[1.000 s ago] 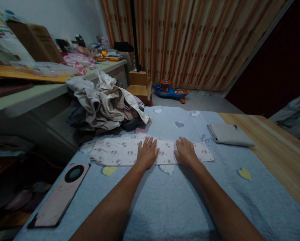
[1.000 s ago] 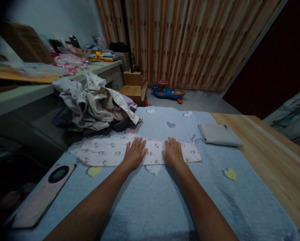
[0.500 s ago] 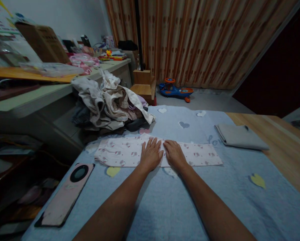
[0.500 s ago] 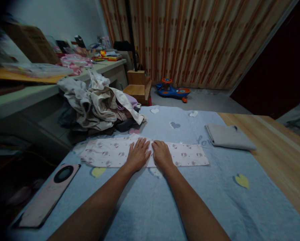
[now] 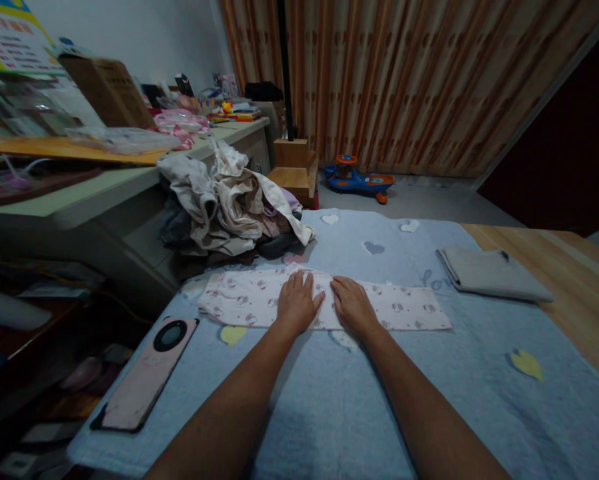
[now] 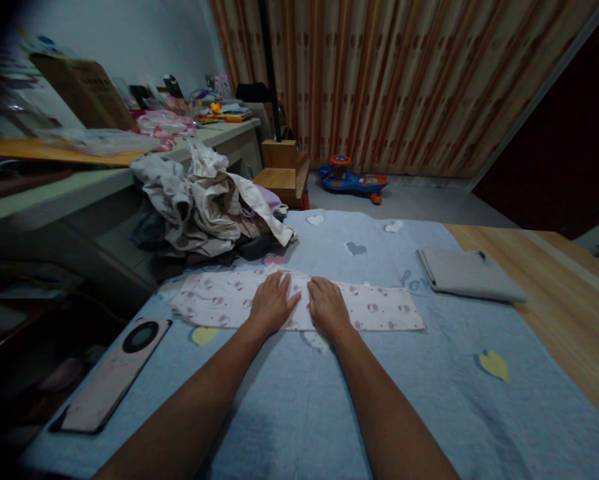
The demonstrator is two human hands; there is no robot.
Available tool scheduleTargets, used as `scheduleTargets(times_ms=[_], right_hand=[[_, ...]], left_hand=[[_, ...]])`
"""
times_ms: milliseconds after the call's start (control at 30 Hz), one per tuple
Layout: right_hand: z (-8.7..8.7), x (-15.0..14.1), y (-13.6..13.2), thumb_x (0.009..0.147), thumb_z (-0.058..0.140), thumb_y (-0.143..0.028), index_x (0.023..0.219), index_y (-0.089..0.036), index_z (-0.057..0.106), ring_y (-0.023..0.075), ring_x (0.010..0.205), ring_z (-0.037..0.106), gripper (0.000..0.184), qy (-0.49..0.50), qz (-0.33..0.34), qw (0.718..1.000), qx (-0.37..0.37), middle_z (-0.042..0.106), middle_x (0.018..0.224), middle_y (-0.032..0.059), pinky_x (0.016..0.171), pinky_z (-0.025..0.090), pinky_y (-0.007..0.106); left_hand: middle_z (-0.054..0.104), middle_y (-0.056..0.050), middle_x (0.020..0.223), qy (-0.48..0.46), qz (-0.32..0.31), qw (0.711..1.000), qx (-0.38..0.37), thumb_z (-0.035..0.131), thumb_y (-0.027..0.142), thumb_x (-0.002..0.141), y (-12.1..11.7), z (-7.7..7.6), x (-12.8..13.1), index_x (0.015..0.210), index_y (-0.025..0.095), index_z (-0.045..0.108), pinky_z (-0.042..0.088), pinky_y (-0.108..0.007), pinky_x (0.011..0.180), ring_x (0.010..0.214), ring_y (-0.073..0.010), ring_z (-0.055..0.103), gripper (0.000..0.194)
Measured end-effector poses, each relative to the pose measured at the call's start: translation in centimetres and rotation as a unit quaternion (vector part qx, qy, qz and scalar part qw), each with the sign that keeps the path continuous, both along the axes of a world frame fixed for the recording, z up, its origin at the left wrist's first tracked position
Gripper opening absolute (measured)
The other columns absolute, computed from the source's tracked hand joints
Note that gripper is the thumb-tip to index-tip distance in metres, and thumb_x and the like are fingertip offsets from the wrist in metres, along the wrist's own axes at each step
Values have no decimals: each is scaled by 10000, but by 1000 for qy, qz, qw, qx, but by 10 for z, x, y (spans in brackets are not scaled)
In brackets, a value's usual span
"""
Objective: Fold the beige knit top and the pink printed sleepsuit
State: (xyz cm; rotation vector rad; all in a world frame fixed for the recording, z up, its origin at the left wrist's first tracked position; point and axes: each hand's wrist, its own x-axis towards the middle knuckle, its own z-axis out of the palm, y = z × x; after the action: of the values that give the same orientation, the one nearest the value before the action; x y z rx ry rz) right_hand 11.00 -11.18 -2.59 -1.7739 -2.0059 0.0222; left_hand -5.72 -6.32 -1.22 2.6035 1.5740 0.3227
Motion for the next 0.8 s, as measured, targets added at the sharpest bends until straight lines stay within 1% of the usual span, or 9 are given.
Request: scheduleTargets(times_ms=[67,133,200,267,333,433,567,700,800], right_hand=[[2,0,0,918,494,-147,1243,-156,627,224,1254,507,351,1,-1,1000,-3,605,1343,117,1100,359,395],[3,0,0,916,493,-143,1245,-154,624,222,1256,502,355,-1,-2,1000,-9,600,1349,115,1098,357,390],[3,0,0,917,489,-145,1254,-160,617,220,1260,497,361,-3,-2,1000,-16,594,1357,115,1096,354,391],[3,1,0,921,484,-151,1261,-165,613,221,1263,493,364,-5,-1,1000,-20,591,1361,114,1094,353,391],[3,1,0,924,478,-155,1256,-168,616,223,1258,497,360,-5,-1,1000,-20,593,1359,114,1091,354,388],[4,0,0,923,472,-151,1236,-167,627,222,1246,508,350,-6,-2,1000,-18,597,1355,117,1090,356,380],[6,0,-1,922,472,-147,1221,-157,635,220,1248,507,340,-8,-3,1000,-17,600,1349,115,1096,350,373],[6,0,-1,928,471,-155,1231,-168,628,215,1257,501,341,-3,-5,1000,-23,602,1348,107,1099,348,375],[5,0,-1,922,484,-156,1233,-177,627,219,1250,506,344,1,-5,1000,-19,604,1346,104,1094,356,382]], left_hand=[[457,-222,1477,4,-12,1000,-4,459,458,961,5,4,-4,1406,79,458,346,-459,1117,1372,-337,408,585],[464,-229,1464,12,-42,999,-14,504,423,944,10,8,-11,1387,59,467,349,-441,1124,1368,-331,416,575],[471,-211,1460,17,-93,995,-24,536,381,928,17,11,-22,1364,83,489,355,-418,1128,1368,-309,424,530],[511,-167,1426,15,-141,990,-17,527,321,927,24,11,-35,1317,139,528,386,-395,1107,1335,-274,464,430],[564,-132,1355,11,-158,987,7,492,270,936,30,9,-50,1257,182,566,419,-392,1077,1272,-253,515,342],[571,-123,1343,2,-155,987,41,446,252,955,34,1,-65,1256,198,576,419,-403,1083,1263,-247,521,332],[483,-138,1472,6,-134,990,39,423,279,974,33,-7,-71,1355,179,523,346,-448,1148,1379,-261,424,407],[387,-143,1558,32,-107,994,1,418,336,980,29,-6,-69,1416,192,478,280,-521,1169,1450,-294,327,463],[366,-125,1575,32,-100,994,-5,422,374,978,26,-4,-71,1430,214,466,261,-516,1176,1462,-285,305,481]])
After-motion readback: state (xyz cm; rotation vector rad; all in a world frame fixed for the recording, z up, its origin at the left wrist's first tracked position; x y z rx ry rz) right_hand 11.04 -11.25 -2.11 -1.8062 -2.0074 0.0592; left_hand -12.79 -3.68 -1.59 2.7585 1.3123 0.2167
